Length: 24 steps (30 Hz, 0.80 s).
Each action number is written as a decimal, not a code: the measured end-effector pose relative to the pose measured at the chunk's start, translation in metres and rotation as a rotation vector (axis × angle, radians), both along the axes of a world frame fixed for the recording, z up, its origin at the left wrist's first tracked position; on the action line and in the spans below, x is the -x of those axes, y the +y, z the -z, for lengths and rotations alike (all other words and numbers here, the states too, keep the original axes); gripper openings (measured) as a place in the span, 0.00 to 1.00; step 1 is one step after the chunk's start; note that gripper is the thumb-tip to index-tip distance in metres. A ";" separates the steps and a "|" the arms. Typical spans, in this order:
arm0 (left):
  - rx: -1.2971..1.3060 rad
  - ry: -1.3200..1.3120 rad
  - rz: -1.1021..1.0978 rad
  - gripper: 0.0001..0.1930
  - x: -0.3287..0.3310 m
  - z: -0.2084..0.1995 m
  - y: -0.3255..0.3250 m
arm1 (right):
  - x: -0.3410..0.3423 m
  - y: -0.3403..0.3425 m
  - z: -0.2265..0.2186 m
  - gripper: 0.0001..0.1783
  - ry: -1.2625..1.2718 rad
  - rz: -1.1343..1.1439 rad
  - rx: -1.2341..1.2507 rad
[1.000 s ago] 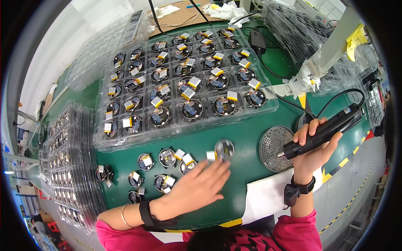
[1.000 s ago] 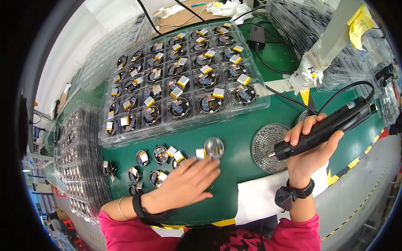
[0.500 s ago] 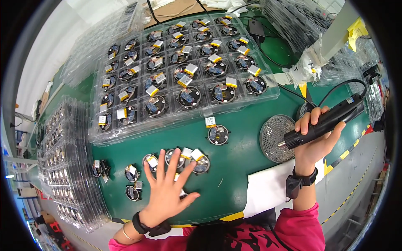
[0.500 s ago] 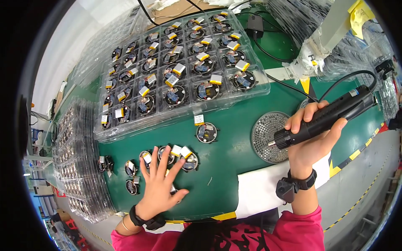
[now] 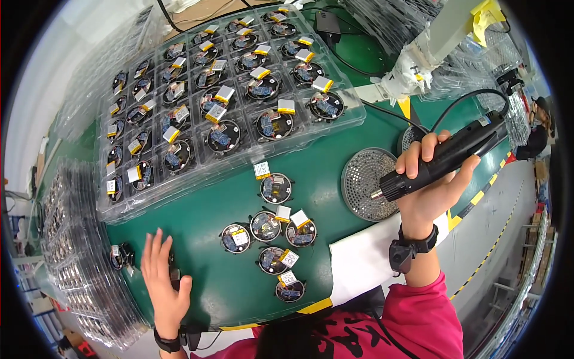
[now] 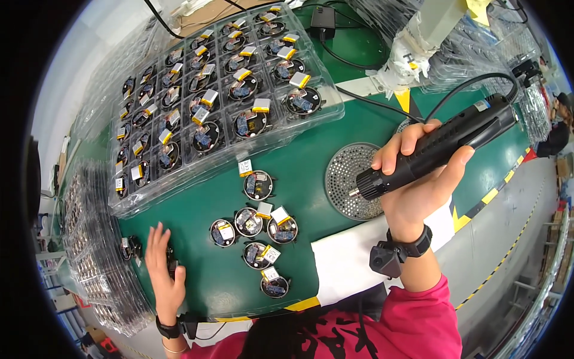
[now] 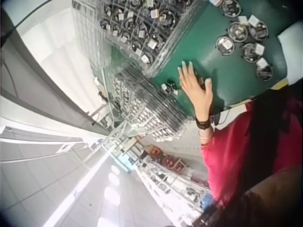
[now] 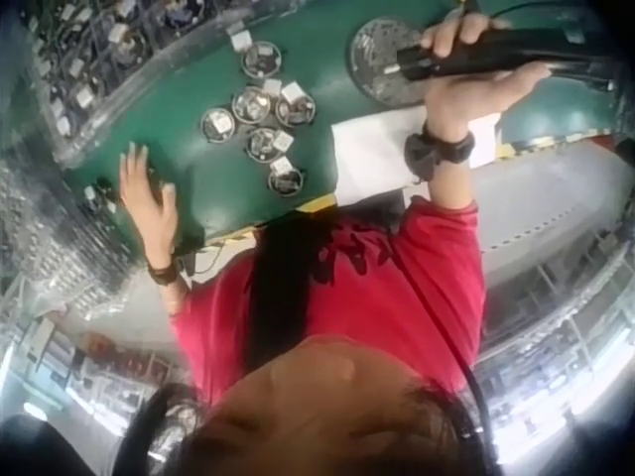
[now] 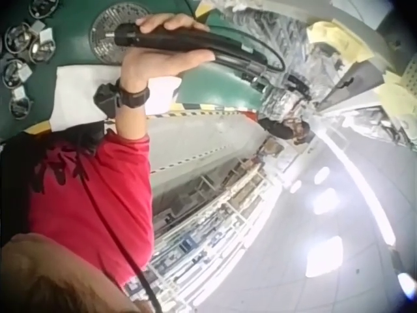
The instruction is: Assembling small electronic components onto circuit boards using a powered handheld tool.
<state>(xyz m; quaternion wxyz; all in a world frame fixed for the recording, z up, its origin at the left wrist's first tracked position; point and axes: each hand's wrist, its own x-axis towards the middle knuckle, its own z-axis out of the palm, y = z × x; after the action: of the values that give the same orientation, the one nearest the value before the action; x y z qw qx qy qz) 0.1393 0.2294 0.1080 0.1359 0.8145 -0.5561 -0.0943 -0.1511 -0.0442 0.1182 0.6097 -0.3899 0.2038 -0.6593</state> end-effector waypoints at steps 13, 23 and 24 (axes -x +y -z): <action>0.167 -0.136 0.710 0.21 0.074 0.007 -0.057 | 0.000 -0.002 0.005 0.34 -0.006 0.010 -0.008; 0.166 0.163 0.583 0.16 0.075 0.007 -0.064 | 0.001 -0.001 0.001 0.35 -0.040 -0.032 -0.012; 0.165 0.127 0.581 0.15 0.081 0.003 -0.071 | 0.001 -0.001 0.001 0.35 -0.036 -0.034 -0.007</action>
<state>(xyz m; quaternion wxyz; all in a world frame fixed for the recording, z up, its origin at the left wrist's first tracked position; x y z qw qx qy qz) 0.0587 0.1588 0.1050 0.2035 0.6002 -0.7618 -0.1345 -0.1525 -0.0454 0.1172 0.6258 -0.3792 0.1888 -0.6549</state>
